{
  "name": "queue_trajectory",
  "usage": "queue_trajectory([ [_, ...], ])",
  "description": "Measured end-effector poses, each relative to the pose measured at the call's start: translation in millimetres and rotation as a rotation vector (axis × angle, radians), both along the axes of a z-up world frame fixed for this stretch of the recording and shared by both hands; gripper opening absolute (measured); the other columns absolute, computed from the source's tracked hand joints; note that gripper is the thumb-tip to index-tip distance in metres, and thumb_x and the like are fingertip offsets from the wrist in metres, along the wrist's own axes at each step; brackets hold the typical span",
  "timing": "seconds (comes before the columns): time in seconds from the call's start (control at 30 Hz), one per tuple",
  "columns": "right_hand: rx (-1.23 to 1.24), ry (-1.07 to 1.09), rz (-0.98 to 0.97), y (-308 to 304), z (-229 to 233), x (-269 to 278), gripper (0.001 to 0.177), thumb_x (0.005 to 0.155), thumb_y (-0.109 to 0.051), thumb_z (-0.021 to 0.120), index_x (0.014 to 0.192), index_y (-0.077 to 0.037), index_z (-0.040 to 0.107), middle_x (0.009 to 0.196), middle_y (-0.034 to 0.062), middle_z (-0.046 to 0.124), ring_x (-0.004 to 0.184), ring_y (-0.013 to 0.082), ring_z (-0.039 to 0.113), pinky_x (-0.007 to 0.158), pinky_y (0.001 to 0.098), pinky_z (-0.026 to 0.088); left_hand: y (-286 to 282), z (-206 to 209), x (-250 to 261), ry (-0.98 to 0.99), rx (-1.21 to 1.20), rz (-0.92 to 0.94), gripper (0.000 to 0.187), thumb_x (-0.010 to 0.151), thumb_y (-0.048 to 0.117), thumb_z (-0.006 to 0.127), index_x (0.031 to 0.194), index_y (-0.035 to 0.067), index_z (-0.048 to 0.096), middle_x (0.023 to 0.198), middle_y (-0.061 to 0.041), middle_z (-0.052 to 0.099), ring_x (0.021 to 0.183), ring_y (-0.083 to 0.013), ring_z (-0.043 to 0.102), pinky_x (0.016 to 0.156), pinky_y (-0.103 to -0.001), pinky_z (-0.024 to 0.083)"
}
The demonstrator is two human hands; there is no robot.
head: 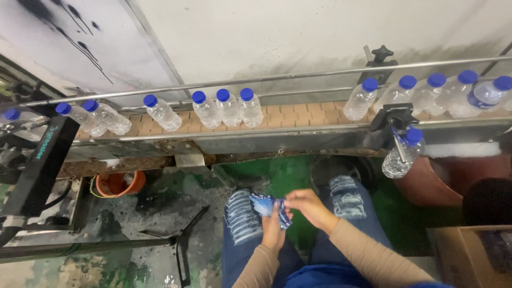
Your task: Manually applying labels to water bottles as they move along a conveyor belt in a production facility.
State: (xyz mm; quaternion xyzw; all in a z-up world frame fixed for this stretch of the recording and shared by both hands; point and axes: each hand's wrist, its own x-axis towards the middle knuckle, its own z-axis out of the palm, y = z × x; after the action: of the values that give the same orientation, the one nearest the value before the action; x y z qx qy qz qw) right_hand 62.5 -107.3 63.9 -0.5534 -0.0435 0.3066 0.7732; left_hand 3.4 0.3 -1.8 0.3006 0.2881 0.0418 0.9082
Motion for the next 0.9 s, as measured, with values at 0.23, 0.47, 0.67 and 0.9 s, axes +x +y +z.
queue_trajectory([
  [0.23, -0.304, -0.505, -0.322, 34.6, 102.3, 103.9, 0.007, 0.080, -0.016, 0.067, 0.076, -0.013, 0.062, 0.073, -0.0006, 0.065, 0.068, 0.0101, 0.060, 0.071, 0.0253, 0.049, -3.3, -26.8, -0.9, -0.002, 0.069, -0.149, 0.024, 0.088, 0.023, 0.057, 0.094, 0.000, 0.055, 0.064, -0.011, 0.056, 0.053, -0.0192, 0.055, 0.055, -0.028, 0.046],
  [0.47, -1.037, -1.067, -0.075, 34.3, 202.4, 177.3, 0.015, 0.085, -0.024, 0.061, 0.095, -0.014, 0.063, 0.101, 0.0036, 0.059, 0.095, 0.0188, 0.053, 0.092, 0.0377, 0.041, -2.5, -30.4, -3.9, -0.074, 0.113, -0.285, 0.027, 0.087, 0.025, 0.057, 0.088, -0.002, 0.054, 0.065, -0.015, 0.058, 0.054, -0.0238, 0.058, 0.054, -0.033, 0.052],
  [0.67, -1.512, -0.936, 0.515, 31.8, 243.3, 177.1, 0.045, 0.082, -0.013, 0.052, 0.126, -0.023, 0.048, 0.105, 0.0061, 0.060, 0.085, 0.0232, 0.059, 0.062, 0.0326, 0.047, -2.1, -33.2, -4.4, -0.112, -0.051, -0.400, 0.035, 0.081, 0.013, 0.052, 0.115, 0.001, 0.047, 0.079, -0.012, 0.055, 0.066, -0.0232, 0.057, 0.061, -0.034, 0.049],
  [0.9, -1.683, -0.707, 0.637, 10.3, 239.9, 178.9, 0.057, 0.079, -0.022, 0.061, 0.131, -0.011, 0.042, 0.116, 0.0096, 0.059, 0.099, 0.0260, 0.059, 0.080, 0.0357, 0.050, -4.1, -15.5, -9.7, -0.171, 0.118, -0.436, 0.034, 0.088, 0.015, 0.047, 0.114, -0.006, 0.046, 0.070, -0.014, 0.058, 0.059, -0.0256, 0.063, 0.063, -0.038, 0.054],
])
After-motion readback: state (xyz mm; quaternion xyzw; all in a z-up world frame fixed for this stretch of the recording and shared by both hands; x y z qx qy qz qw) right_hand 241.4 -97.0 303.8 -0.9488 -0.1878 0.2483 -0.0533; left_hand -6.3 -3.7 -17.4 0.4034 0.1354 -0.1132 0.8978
